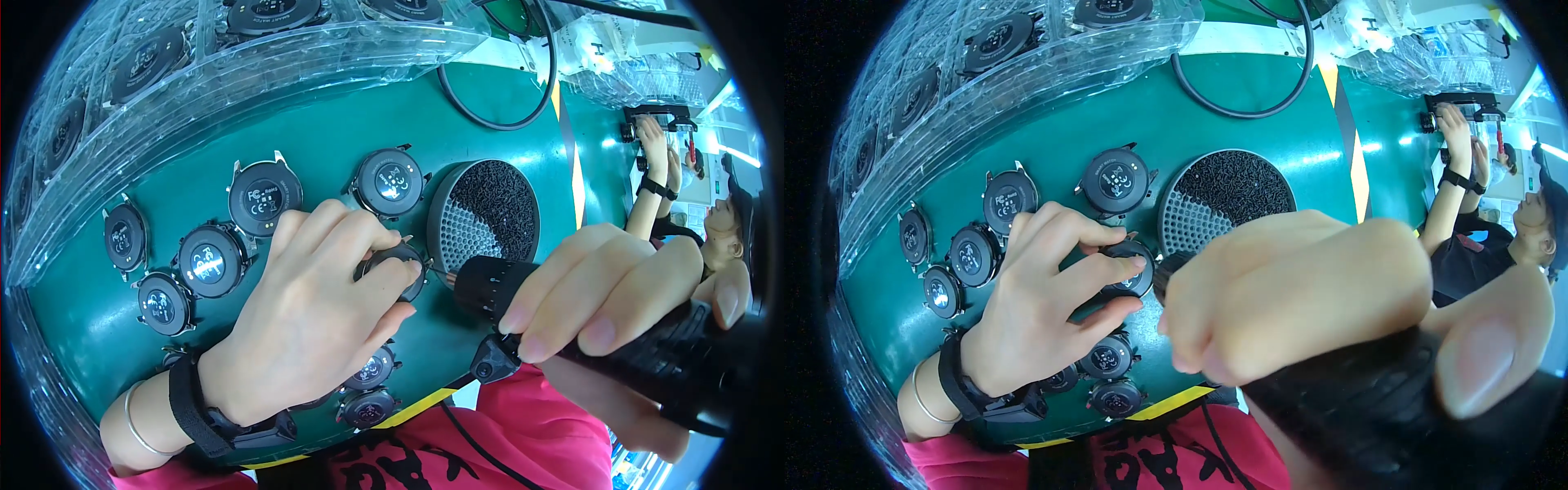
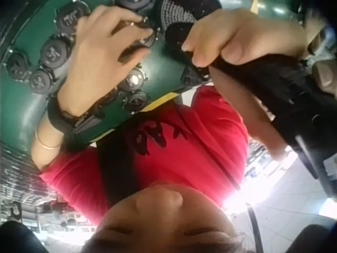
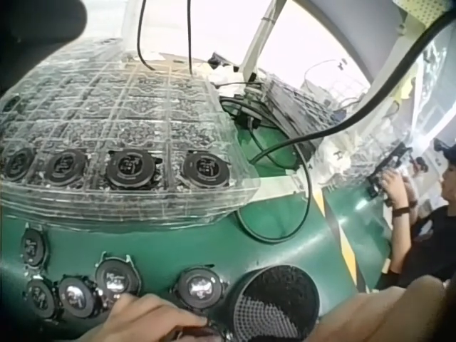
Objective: The person assembles smartwatches by picking up screws with a power screwdriver, driving them into the back of a watch, and placing the finished watch into a plastic tray.
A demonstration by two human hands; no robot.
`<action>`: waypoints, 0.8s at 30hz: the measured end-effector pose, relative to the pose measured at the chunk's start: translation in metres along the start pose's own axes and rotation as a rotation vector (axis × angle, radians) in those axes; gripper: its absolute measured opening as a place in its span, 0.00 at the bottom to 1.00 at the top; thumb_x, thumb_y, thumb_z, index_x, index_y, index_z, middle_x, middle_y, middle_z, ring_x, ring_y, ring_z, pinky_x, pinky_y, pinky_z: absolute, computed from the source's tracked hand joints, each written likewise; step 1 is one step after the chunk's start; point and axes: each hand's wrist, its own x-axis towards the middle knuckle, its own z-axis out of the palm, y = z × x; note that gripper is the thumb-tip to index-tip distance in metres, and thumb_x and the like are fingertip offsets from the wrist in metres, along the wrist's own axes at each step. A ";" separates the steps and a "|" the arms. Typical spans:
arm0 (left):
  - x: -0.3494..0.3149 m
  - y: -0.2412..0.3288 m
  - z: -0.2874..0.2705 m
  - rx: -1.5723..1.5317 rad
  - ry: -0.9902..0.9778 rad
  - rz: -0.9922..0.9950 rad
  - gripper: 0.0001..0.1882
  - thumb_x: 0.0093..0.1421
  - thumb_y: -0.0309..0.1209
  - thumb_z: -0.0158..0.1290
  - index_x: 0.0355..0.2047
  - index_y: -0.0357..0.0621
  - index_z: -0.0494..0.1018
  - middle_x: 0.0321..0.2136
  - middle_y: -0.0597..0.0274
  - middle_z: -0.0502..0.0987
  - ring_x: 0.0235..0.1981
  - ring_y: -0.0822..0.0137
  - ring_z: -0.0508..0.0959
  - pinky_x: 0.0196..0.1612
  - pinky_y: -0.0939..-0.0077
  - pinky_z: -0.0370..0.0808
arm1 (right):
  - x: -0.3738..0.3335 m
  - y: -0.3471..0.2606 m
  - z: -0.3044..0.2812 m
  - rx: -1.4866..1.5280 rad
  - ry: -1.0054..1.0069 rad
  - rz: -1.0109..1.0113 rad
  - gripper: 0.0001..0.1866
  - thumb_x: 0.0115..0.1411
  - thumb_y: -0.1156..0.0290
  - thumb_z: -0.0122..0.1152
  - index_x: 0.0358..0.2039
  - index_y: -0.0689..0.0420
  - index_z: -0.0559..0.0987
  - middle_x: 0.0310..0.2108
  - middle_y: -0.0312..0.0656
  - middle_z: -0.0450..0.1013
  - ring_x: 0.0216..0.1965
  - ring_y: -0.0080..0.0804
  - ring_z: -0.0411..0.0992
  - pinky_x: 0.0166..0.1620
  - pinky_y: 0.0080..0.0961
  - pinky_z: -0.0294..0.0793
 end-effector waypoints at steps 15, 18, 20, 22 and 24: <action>-0.003 -0.001 -0.002 0.016 0.012 0.021 0.20 0.40 0.27 0.71 0.37 0.44 0.82 0.39 0.61 0.75 0.38 0.61 0.75 0.43 0.64 0.68 | -0.012 -0.005 0.014 0.108 -0.026 -0.204 0.17 0.58 0.61 0.60 0.42 0.58 0.71 0.32 0.42 0.74 0.27 0.32 0.74 0.31 0.26 0.77; -0.003 0.000 -0.003 0.014 0.007 0.025 0.20 0.41 0.26 0.70 0.37 0.44 0.82 0.40 0.59 0.75 0.39 0.59 0.75 0.45 0.63 0.70 | -0.008 -0.010 0.015 0.180 -0.028 -0.388 0.24 0.57 0.55 0.61 0.47 0.57 0.67 0.32 0.42 0.73 0.25 0.33 0.74 0.29 0.28 0.78; -0.003 0.000 -0.002 0.024 0.004 0.025 0.20 0.41 0.27 0.70 0.37 0.44 0.82 0.41 0.58 0.76 0.39 0.58 0.75 0.45 0.62 0.70 | 0.005 -0.011 0.025 0.236 -0.028 -0.508 0.29 0.57 0.51 0.61 0.51 0.56 0.65 0.32 0.43 0.73 0.23 0.33 0.74 0.27 0.29 0.78; -0.003 0.001 -0.002 0.038 0.005 0.024 0.20 0.41 0.27 0.70 0.38 0.43 0.82 0.42 0.57 0.76 0.40 0.57 0.76 0.46 0.61 0.72 | 0.024 -0.015 0.040 0.290 -0.027 -0.631 0.34 0.57 0.48 0.62 0.55 0.55 0.63 0.32 0.43 0.72 0.22 0.34 0.73 0.26 0.30 0.79; -0.002 0.001 -0.001 0.041 0.007 0.036 0.20 0.41 0.26 0.70 0.38 0.43 0.82 0.43 0.56 0.76 0.40 0.57 0.76 0.46 0.61 0.73 | 0.026 -0.017 0.037 0.343 -0.026 -0.755 0.39 0.56 0.44 0.62 0.59 0.55 0.61 0.32 0.43 0.71 0.20 0.35 0.73 0.24 0.31 0.79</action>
